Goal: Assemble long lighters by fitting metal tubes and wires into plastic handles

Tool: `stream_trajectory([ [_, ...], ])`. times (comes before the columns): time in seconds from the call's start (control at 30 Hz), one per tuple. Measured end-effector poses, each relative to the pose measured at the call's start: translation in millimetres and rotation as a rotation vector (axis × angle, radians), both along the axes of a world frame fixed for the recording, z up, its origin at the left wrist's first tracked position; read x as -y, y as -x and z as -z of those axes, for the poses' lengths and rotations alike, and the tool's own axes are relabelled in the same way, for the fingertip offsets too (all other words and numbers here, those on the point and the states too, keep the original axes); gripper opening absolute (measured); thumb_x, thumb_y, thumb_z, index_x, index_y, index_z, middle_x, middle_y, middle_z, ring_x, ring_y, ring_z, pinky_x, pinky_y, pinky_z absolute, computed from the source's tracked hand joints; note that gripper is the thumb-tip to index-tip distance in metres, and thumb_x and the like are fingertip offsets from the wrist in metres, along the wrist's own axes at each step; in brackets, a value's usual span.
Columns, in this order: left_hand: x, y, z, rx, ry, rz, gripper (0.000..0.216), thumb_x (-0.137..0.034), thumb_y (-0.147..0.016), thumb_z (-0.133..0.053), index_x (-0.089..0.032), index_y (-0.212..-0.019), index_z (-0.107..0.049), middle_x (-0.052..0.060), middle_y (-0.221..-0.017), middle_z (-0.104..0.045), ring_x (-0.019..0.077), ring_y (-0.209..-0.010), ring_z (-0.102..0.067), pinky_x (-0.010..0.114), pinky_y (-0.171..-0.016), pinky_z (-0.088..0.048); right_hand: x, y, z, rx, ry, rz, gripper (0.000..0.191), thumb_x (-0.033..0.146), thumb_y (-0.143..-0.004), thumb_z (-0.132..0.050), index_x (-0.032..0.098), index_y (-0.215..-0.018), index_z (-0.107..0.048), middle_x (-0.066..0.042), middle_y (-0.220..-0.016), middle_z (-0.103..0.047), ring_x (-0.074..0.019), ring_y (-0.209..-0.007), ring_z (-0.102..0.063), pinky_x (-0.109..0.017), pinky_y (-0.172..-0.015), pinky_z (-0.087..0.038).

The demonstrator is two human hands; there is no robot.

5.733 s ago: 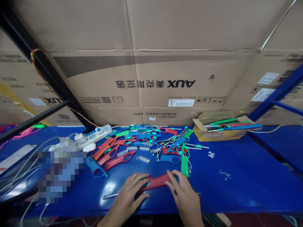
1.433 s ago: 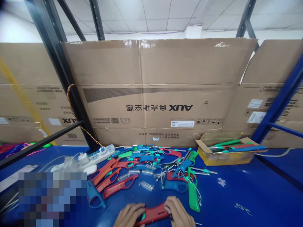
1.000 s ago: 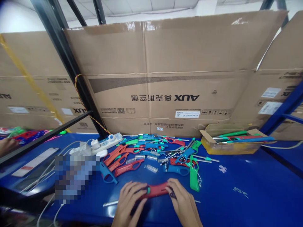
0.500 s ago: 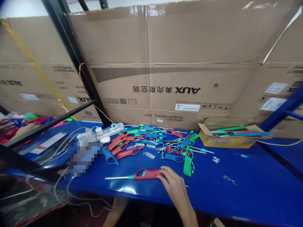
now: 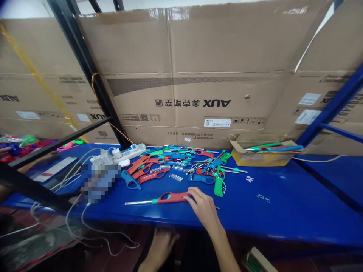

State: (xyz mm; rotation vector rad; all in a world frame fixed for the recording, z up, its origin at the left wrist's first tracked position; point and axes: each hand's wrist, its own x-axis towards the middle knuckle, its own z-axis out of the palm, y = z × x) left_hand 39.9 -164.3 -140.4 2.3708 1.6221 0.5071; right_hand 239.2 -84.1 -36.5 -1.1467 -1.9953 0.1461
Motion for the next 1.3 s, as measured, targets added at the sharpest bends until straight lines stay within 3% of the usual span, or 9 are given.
stream_trajectory([
  [0.1, 29.5, -16.5, -21.4, 0.093, 0.070, 0.304, 0.019, -0.045, -0.085, -0.075, -0.029, -0.076, -0.073, -0.006, -0.072, -0.069, 0.0153, -0.066, -0.067, 0.026, -0.069, -0.056, 0.0, -1.1, -2.2, -0.067, -0.035, 0.058, 0.024, 0.039, -0.100, -0.053, 0.023, -0.098, -0.070, -0.006, -0.106, -0.074, -0.0194, -0.093, -0.074, -0.027, -0.080, -0.058],
  [0.2, 23.7, -12.0, -62.3, 0.184, 0.086, 0.472, 0.026, -0.053, -0.093, -0.063, -0.030, -0.087, -0.074, -0.004, -0.081, -0.072, 0.0144, -0.074, -0.068, 0.024, -0.074, -0.055, -0.1, -2.2, -3.6, -0.128, -0.065, 0.140, 0.022, 0.037, -0.099, -0.054, 0.021, -0.100, -0.069, -0.007, -0.101, -0.073, -0.0202, -0.092, -0.072, -0.029, -0.079, -0.058],
  [0.27, -1.0, -5.6, -92.8, 0.333, 0.051, 0.386, 0.030, -0.035, -0.106, -0.045, -0.023, -0.097, -0.071, 0.001, -0.091, -0.072, 0.0147, -0.085, -0.068, 0.027, -0.084, -0.054, -0.6, -2.4, -3.6, -0.152, -0.082, 0.186, 0.021, 0.034, -0.099, -0.053, 0.021, -0.104, -0.069, -0.008, -0.103, -0.072, -0.0205, -0.095, -0.071, -0.030, -0.081, -0.058],
  [0.37, -46.2, -2.5, -121.5, 0.411, -0.204, 0.216, 0.021, -0.029, -0.100, -0.057, -0.022, -0.119, -0.064, 0.009, -0.118, -0.067, 0.0243, -0.113, -0.060, 0.043, -0.101, -0.047, -2.1, -2.4, -2.2, -0.166, -0.109, 0.227, 0.025, 0.027, -0.101, -0.048, 0.020, -0.117, -0.066, -0.010, -0.112, -0.069, -0.0213, -0.104, -0.068, -0.034, -0.089, -0.056],
  [0.5, -75.3, -9.9, -117.9, 0.202, -0.255, 0.244, 0.039, -0.031, -0.095, -0.066, -0.024, -0.132, -0.055, 0.008, -0.134, -0.058, 0.0285, -0.126, -0.050, 0.047, -0.103, -0.044, -3.1, -3.2, -0.1, -0.156, -0.144, 0.217, 0.032, 0.022, -0.102, -0.044, 0.021, -0.127, -0.062, -0.010, -0.117, -0.069, -0.0213, -0.110, -0.065, -0.037, -0.095, -0.054],
  [0.73, -70.4, -18.1, -100.4, 0.114, -0.270, 0.209, 0.027, -0.019, -0.103, -0.049, -0.023, -0.129, -0.057, 0.007, -0.125, -0.063, 0.0228, -0.110, -0.059, 0.040, -0.094, -0.047, 0.6, -6.4, -4.8, -0.178, -0.155, 0.267, 0.031, 0.025, -0.102, -0.047, 0.023, -0.130, -0.060, -0.009, -0.116, -0.070, -0.0230, -0.108, -0.064, -0.043, -0.096, -0.052],
  [1.07, -93.4, -2.5, -103.8, 0.116, -0.227, 0.180, 0.025, -0.018, -0.100, -0.055, -0.024, -0.123, -0.062, 0.006, -0.119, -0.066, 0.0228, -0.105, -0.062, 0.038, -0.086, -0.051, 13.3, -5.2, 8.4, -0.370, -0.106, 0.372, 0.031, 0.029, -0.102, -0.047, 0.023, -0.133, -0.049, -0.008, -0.112, -0.075, -0.0174, -0.086, -0.074, -0.031, -0.078, -0.061],
  [1.2, -109.3, 10.2, -105.5, 0.041, -0.229, 0.234, 0.026, -0.018, -0.100, -0.056, -0.024, -0.125, -0.060, 0.007, -0.120, -0.066, 0.0234, -0.105, -0.063, 0.037, -0.084, -0.052, -11.2, -1.2, -2.6, -0.343, -0.102, 0.222, 0.041, 0.025, -0.101, -0.048, 0.023, -0.142, -0.041, -0.008, -0.113, -0.075, -0.0155, -0.073, -0.075, -0.028, -0.068, -0.063],
  [1.3, -122.5, 9.7, -111.4, -0.098, -0.238, 0.316, 0.028, -0.019, -0.097, -0.062, -0.019, -0.124, -0.058, 0.009, -0.118, -0.065, 0.0268, -0.105, -0.062, 0.039, -0.083, -0.053, -57.2, 1.4, -26.6, -0.177, -0.214, 0.041, 0.037, 0.022, -0.100, -0.049, 0.024, -0.137, -0.050, -0.007, -0.112, -0.076, -0.0184, -0.083, -0.077, -0.031, -0.078, -0.063],
])
